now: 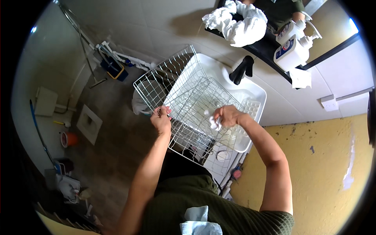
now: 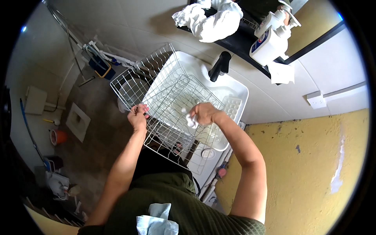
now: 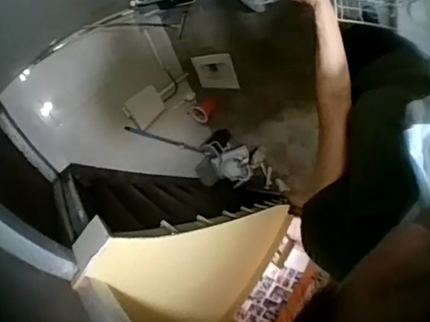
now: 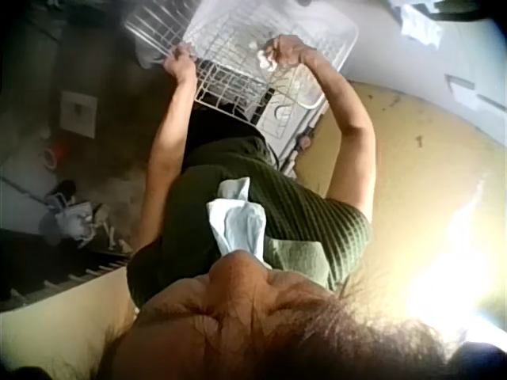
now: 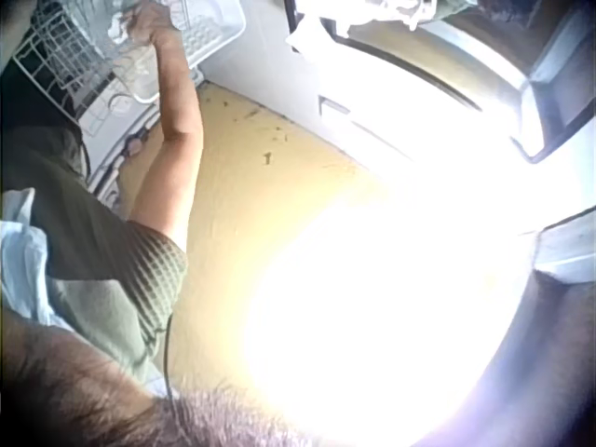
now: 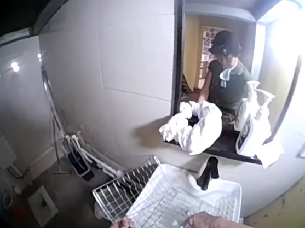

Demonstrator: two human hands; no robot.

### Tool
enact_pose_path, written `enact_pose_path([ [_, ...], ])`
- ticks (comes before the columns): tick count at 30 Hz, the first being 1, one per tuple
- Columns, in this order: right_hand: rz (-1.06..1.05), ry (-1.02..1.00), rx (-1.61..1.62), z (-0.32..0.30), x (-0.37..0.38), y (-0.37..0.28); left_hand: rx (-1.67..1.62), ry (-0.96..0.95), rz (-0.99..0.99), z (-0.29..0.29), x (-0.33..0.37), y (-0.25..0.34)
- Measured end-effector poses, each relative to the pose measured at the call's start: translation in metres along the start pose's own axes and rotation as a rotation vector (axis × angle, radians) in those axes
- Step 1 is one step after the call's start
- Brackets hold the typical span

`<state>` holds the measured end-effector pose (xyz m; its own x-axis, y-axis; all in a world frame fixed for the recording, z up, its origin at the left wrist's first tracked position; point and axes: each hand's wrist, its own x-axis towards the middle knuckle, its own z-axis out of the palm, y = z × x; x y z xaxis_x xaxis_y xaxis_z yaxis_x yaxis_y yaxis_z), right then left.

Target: The person wipes a rectangular wire rack with a cloth under running water in a sink.

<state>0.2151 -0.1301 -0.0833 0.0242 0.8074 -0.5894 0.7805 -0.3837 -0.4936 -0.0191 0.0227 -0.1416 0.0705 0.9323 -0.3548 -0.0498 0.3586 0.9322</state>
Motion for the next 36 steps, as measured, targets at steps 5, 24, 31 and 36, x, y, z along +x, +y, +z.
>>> enact_pose_path([
  [5,0.058,0.338,-0.399,-0.018,0.003,0.022,0.007,0.002,-0.002,0.001,0.004,0.0],
  [24,-0.309,0.028,-0.253,0.018,-0.003,0.0,0.073,-0.05,-0.011,-0.007,0.013,0.005],
  [31,0.069,0.549,-0.302,-0.008,0.014,0.049,0.092,-0.043,0.005,-0.005,0.011,0.002],
  [36,-0.069,0.815,-0.143,0.0,0.032,-0.021,0.068,-0.035,-0.006,-0.009,0.015,0.003],
])
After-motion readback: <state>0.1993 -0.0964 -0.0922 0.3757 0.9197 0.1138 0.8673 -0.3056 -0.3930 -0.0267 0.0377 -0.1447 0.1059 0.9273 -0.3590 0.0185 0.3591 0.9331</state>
